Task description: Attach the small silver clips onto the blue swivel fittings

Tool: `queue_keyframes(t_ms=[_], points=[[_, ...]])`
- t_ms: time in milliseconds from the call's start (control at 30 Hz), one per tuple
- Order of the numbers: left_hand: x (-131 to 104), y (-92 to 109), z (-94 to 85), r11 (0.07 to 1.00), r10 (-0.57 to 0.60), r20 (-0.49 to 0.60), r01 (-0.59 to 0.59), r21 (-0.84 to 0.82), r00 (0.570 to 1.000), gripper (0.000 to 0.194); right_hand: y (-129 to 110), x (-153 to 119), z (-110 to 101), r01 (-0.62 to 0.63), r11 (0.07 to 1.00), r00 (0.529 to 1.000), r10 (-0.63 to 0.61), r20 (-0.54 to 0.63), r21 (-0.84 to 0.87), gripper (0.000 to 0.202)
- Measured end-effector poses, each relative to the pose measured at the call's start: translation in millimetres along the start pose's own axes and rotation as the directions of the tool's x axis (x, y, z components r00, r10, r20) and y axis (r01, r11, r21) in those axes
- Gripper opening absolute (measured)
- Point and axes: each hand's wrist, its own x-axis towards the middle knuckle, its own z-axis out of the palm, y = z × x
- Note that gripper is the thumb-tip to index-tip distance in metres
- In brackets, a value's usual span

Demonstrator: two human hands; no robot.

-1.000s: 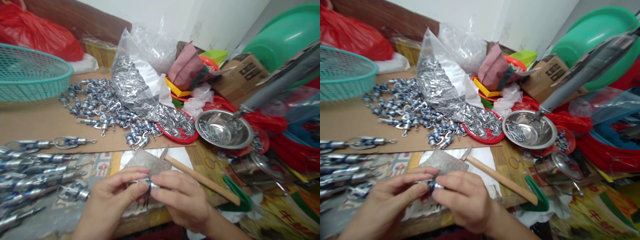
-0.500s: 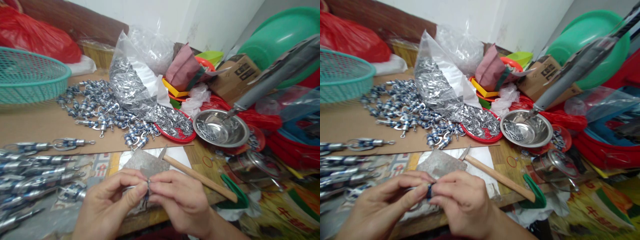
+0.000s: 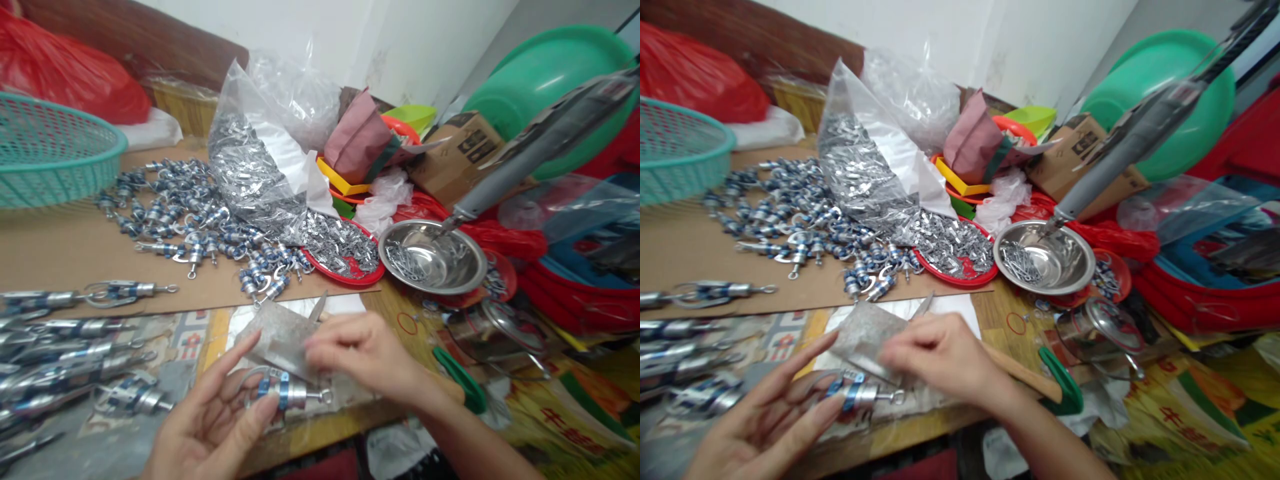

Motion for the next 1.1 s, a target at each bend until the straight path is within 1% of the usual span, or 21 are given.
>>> queue_keyframes(t_ms=[33,67,100,133,200,267,333,433,533,600,667,700,733,767,833,867,900,933,967,1033,1100], points=[[2,-1,-1.5,1.0,-0.006,-0.002,0.006,0.012,1.0,0.059,10,14,-10,-0.06,0.963,0.994,0.034,-0.102,-0.264,0.016],[3,-2,-2.7,1.0,-0.012,-0.001,0.012,0.026,1.0,0.063,22,28,-19,-0.124,0.926,0.98,0.059,-0.188,-0.356,0.02],[4,-2,-3.4,0.999,-0.023,0.005,0.023,0.039,1.0,0.067,34,43,-28,-0.167,0.899,0.971,0.078,-0.228,-0.404,0.022],[5,-3,-3.5,0.998,-0.034,0.016,0.033,0.051,0.999,0.07,46,56,-34,-0.209,0.869,0.964,0.104,-0.246,-0.449,0.02],[6,-2,-2.2,0.997,-0.053,0.057,0.049,0.059,0.997,0.075,66,78,-41,-0.262,0.815,0.958,0.155,-0.24,-0.517,0.017],[7,-1,0.1,0.997,-0.068,0.097,0.063,0.053,0.993,0.078,80,92,-42,-0.283,0.776,0.957,0.188,-0.221,-0.564,0.022],[8,0,2.1,0.997,-0.075,0.116,0.071,0.035,0.99,0.08,87,98,-42,-0.281,0.759,0.959,0.194,-0.207,-0.587,0.027],[11,-1,2.0,0.997,-0.075,0.098,0.074,0.016,0.992,0.081,91,99,-48,-0.261,0.778,0.963,0.171,-0.206,-0.572,0.026],[15,-3,-1.0,0.997,-0.082,0.083,0.081,0.017,0.993,0.085,84,90,-57,-0.232,0.837,0.963,0.127,-0.236,-0.496,0.016],[17,-4,-2.7,0.996,-0.085,0.082,0.084,0.015,0.993,0.087,70,76,-57,-0.191,0.889,0.968,0.098,-0.233,-0.417,0.015],[19,-4,-3.3,0.995,-0.095,0.092,0.094,0.016,0.991,0.088,47,56,-48,-0.119,0.936,0.98,0.057,-0.19,-0.33,0.014],[19,-3,-3.3,0.995,-0.102,0.096,0.101,0.018,0.99,0.089,35,45,-41,-0.062,0.957,0.987,0.017,-0.157,-0.285,0.01],[20,-3,-3.1,0.994,-0.107,0.101,0.106,0.019,0.989,0.089,23,33,-32,0.029,0.976,0.992,-0.056,-0.117,-0.218,0.006],[20,-3,-2.9,0.994,-0.111,0.107,0.11,0.015,0.988,0.09,13,22,-23,0.184,0.977,0.978,-0.193,-0.081,-0.111,0.005],[21,-3,-2.7,0.994,-0.105,0.116,0.107,-0.006,0.988,0.09,-3,5,-6,0.405,0.914,0.914,-0.404,-0.038,-0.003,0.008],[21,-4,-2.7,0.995,-0.096,0.117,0.099,-0.017,0.988,0.09,-8,-1,1,0.468,0.883,0.883,-0.468,-0.038,0.011,0.01],[21,-5,-2.9,0.996,-0.087,0.12,0.091,-0.026,0.989,0.09,-12,-5,6,0.492,0.871,0.87,-0.492,-0.04,-0.005,0.011],[21,-6,-3.0,0.996,-0.08,0.123,0.085,-0.033,0.989,0.09,-13,-7,10,0.492,0.87,0.869,-0.492,-0.05,-0.027,0.012],[21,-6,-3.2,0.996,-0.077,0.123,0.082,-0.037,0.989,0.089,-14,-8,12,0.473,0.88,0.879,-0.474,-0.054,-0.04,0.012],[21,-7,-3.2,0.995,-0.076,0.125,0.083,-0.048,0.989,0.088,-15,-7,13,0.399,0.916,0.916,-0.4,-0.038,-0.034,0.01],[21,-6,-2.7,0.994,-0.081,0.123,0.089,-0.06,0.989,0.088,-14,-4,11,0.292,0.957,0.956,-0.292,0.01,0.0,0.006]])
